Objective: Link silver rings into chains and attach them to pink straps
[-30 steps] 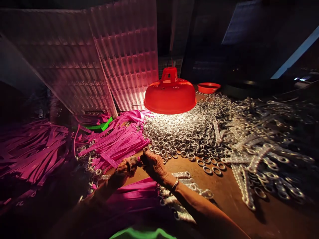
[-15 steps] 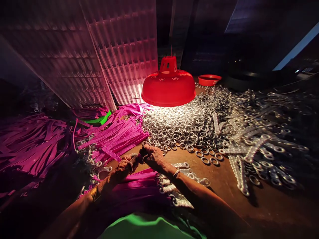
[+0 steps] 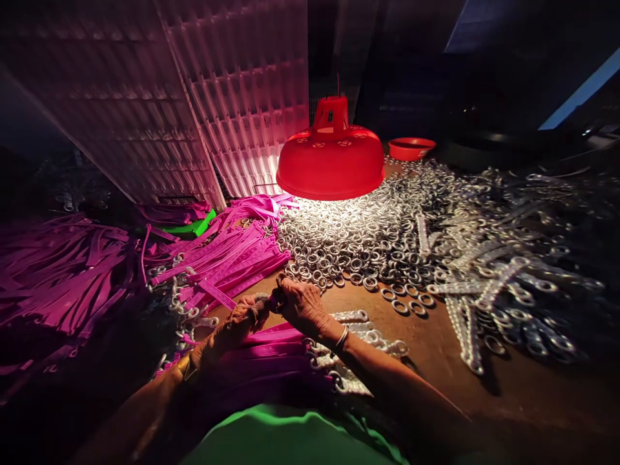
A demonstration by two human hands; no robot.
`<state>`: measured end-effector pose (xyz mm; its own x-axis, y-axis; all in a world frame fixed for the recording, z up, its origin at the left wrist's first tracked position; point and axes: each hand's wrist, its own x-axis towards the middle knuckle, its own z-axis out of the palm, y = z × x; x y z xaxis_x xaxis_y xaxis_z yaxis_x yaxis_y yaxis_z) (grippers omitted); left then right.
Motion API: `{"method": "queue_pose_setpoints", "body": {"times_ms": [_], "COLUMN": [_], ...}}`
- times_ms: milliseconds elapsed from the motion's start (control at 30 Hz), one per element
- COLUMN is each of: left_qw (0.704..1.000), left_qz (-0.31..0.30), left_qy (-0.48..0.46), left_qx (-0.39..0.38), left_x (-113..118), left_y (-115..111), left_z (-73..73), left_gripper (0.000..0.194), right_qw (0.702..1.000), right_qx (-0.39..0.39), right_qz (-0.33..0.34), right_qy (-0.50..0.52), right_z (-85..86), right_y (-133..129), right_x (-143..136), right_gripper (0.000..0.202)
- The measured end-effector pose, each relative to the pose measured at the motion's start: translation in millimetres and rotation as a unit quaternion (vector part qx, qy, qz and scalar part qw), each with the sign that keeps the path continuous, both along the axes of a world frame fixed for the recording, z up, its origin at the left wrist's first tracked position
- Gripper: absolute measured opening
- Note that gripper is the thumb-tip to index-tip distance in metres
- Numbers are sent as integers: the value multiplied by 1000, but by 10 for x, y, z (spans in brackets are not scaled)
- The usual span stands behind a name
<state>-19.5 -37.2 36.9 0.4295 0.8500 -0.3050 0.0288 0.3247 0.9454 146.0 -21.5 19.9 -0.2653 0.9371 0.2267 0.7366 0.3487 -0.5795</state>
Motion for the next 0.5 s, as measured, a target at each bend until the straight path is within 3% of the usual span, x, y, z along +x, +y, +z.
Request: {"method": "queue_pose_setpoints", "body": {"times_ms": [233,500], "left_qw": [999,999], "left_qz": [-28,-21], "left_qy": [-25,-29], "left_qx": [0,19], "left_x": [-104,-71], "left_y": [34,15], "left_z": [-78,-47], "left_gripper": [31,34], "right_qw": [985,998], "right_qx": [-76,-12], "right_qz": [64,14], "right_qy": [141,52], "right_z": [-102,-160], "right_y": [33,-9], "right_x": [48,-54], "right_gripper": [15,11]}}
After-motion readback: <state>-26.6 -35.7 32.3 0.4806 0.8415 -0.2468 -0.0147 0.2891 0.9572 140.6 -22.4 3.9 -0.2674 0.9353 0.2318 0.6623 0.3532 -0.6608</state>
